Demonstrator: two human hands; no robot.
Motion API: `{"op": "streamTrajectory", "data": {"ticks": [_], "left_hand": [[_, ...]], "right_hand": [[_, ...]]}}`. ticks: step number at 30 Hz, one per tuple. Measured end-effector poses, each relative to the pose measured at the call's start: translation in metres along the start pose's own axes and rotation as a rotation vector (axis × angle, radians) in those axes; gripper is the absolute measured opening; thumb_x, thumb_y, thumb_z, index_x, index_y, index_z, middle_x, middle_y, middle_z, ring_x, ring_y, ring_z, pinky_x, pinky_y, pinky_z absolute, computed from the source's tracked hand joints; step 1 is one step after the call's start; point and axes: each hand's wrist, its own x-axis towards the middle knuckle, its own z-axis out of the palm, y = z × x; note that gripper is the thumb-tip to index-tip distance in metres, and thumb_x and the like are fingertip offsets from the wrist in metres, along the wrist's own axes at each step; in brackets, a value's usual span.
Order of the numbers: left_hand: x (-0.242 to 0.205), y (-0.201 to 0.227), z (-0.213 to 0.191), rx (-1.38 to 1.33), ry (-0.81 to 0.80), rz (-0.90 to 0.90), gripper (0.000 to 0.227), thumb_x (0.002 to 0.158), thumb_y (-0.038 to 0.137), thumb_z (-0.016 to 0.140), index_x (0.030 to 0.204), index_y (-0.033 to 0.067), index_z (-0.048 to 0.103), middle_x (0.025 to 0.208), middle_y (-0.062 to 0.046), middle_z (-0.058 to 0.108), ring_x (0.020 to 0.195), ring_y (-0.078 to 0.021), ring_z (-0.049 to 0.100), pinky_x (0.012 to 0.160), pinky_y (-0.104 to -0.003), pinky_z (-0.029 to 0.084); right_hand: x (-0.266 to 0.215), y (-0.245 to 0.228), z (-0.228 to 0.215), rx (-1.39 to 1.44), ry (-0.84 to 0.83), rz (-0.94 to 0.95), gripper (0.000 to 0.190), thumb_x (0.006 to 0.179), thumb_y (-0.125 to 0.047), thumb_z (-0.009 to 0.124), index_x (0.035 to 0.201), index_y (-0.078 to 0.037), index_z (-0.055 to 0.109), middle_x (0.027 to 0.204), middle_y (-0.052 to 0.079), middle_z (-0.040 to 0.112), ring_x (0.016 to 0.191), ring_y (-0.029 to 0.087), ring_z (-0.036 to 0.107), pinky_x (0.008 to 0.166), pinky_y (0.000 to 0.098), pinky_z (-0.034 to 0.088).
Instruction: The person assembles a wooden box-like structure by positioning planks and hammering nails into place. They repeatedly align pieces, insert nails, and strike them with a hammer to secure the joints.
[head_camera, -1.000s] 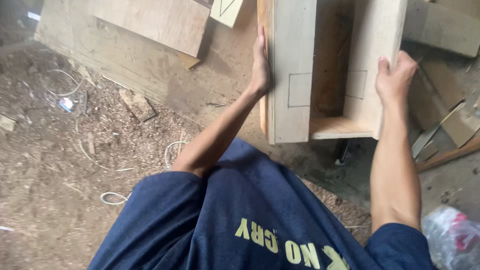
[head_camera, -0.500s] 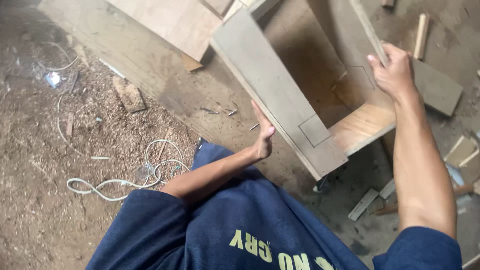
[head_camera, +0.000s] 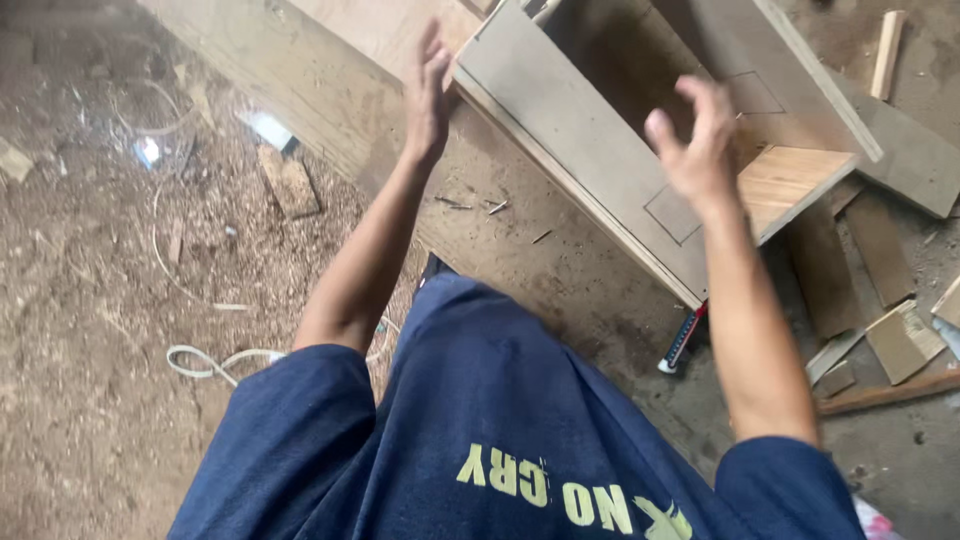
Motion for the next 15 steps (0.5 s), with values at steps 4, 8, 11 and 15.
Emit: {"op": "streamTrajectory", "data": {"ticks": [4,8,11,15], "left_hand": [[0.003,-0.018,0.007,0.226,-0.159,0.069,0.071,0.103,0.044,0.06,0.158,0.0054,0.037,0.157,-0.022,0.042,0.145,-0.0343,0.044,0.119,-0.051,0.039],[-0.022,-0.028,0.013,0.224,-0.117,0.128,0.049,0.107,0.033,0.063,0.145,0.0033,0.054,0.137,-0.023,0.064,0.121,-0.0295,0.06,0.106,-0.046,0.05],[-0.051,-0.012,0.0,0.135,-0.14,0.203,0.059,0.105,0.03,0.066,0.154,0.0102,0.039,0.142,-0.021,0.057,0.126,-0.0264,0.06,0.109,-0.045,0.05],[-0.105,0.005,0.005,0.294,-0.065,-0.213,0.073,0.096,0.035,0.062,0.164,0.0205,0.037,0.135,-0.028,0.067,0.11,-0.0399,0.061,0.095,-0.05,0.056]], "right_hand": [[-0.075,-0.046,0.002,-0.153,-0.043,-0.026,0.113,0.071,-0.047,0.095,0.155,-0.003,0.032,0.147,0.029,0.043,0.137,0.045,0.043,0.112,0.0591,0.035],[-0.123,-0.034,0.012,-0.335,-0.044,0.041,0.133,0.054,-0.037,0.101,0.162,-0.014,0.027,0.152,0.019,0.044,0.144,0.036,0.042,0.124,0.055,0.03],[-0.131,-0.019,0.016,-0.301,-0.098,0.013,0.144,0.045,-0.035,0.102,0.163,-0.009,0.024,0.152,0.023,0.042,0.144,0.037,0.041,0.126,0.0559,0.025],[-0.148,-0.004,0.014,-0.33,-0.107,0.036,0.148,0.043,-0.037,0.103,0.163,-0.005,0.022,0.155,0.024,0.038,0.147,0.04,0.035,0.126,0.0612,0.012]]}}
